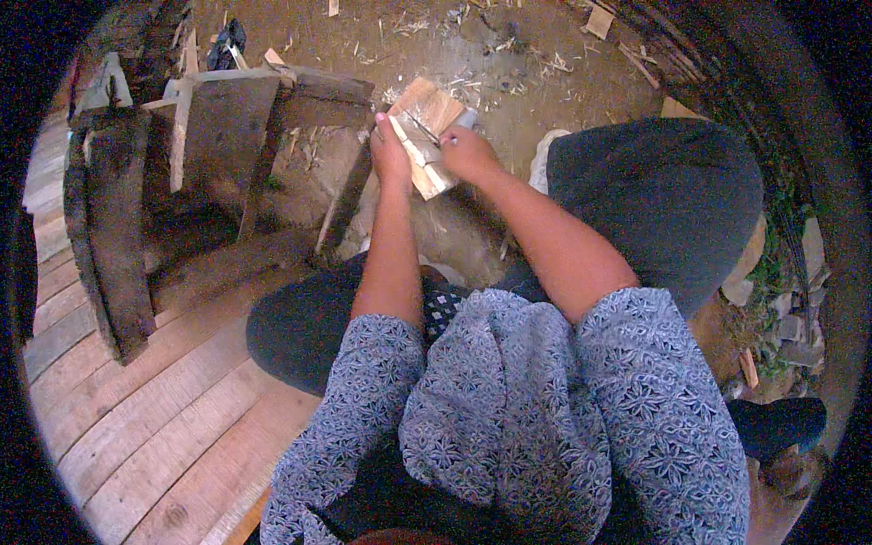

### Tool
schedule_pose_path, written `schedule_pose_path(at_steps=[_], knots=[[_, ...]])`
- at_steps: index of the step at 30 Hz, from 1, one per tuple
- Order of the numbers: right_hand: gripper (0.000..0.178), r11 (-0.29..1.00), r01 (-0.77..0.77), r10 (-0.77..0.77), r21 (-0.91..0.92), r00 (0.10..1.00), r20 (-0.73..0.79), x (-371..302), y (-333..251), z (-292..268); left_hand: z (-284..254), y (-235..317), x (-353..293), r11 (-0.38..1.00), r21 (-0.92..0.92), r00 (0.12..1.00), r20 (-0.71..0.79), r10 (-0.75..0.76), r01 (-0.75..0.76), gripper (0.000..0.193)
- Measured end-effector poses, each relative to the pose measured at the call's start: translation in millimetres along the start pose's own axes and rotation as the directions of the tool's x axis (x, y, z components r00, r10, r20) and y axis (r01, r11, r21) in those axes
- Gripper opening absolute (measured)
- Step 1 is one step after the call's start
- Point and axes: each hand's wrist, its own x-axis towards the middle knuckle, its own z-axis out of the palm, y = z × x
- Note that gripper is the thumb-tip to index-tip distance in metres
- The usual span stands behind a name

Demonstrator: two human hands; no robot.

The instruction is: The person carves a small rectangular block of wood using a knife, then sands the surface with a sanding block. The person is sitting on the ground in a workshop area.

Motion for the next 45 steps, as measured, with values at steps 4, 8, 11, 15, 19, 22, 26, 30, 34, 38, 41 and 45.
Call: schedule_pose_path(at_steps=[4,8,11,15,19,22,26,30,34,38,41,45], knots=[[0.027,0.913,0.289,-0.238,0.289,0.951,-0.197,-1.7,-1.9,-1.0,0.9,0.0,0.3,0.998,-0.045,0.999,0.007,-0.05,0.051,0.085],[0.027,0.996,-0.017,0.017,-0.089,1.0,0.002,-3.9,-0.9,-0.1,5.7,-7.9,6.4,1.0,-0.017,0.999,-0.052,-0.001,0.0,0.079],[0.028,1.0,0.0,0.0,0.018,1.0,-0.006,-1.9,4.1,-0.6,8.6,-11.7,9.7,0.996,-0.055,0.995,-0.065,0.071,-0.074,0.075],[0.029,0.999,0.04,-0.04,-0.012,0.999,-0.017,2.9,7.5,-2.4,7.2,-9.0,6.2,0.997,-0.071,0.999,-0.037,0.012,-0.015,0.082],[0.029,0.996,-0.002,0.001,-0.086,1.0,-0.01,0.1,6.6,-1.5,2.3,2.8,1.8,0.996,-0.043,0.996,-0.043,0.076,-0.078,0.082],[0.026,0.999,0.026,-0.027,-0.043,0.999,-0.025,-6.6,10.0,3.2,0.1,7.3,-5.0,1.0,-0.017,0.998,-0.062,0.001,-0.002,0.082],[0.027,0.991,0.088,-0.091,-0.104,0.995,-0.028,-6.5,19.1,5.6,1.0,11.7,-11.1,0.998,0.055,0.992,-0.123,-0.008,0.015,0.082],[0.031,0.974,-0.169,0.135,0.149,0.967,0.216,6.0,20.5,-2.3,-2.2,11.9,-5.6,0.997,0.072,0.989,-0.149,0.014,-0.004,0.082],[0.035,0.948,-0.251,0.208,0.195,0.954,0.216,9.1,10.9,-8.6,-9.9,7.7,4.4,0.988,0.15,0.994,-0.099,0.052,-0.036,0.079],[0.039,0.988,-0.085,0.085,0.129,0.996,0.002,4.1,-0.8,-2.8,-20.2,13.4,7.5,0.997,0.019,0.996,0.035,0.08,-0.081,0.065],[0.041,0.99,0.036,-0.021,0.134,0.993,-0.116,1.8,-4.9,4.3,-30.1,28.6,7.3,0.984,0.11,0.989,0.05,0.136,-0.141,0.059],[0.041,0.983,0.056,-0.042,0.172,0.996,-0.084,-5.1,-2.5,5.1,-32.0,46.3,6.2,0.934,0.215,0.958,0.079,0.276,-0.286,0.057]])
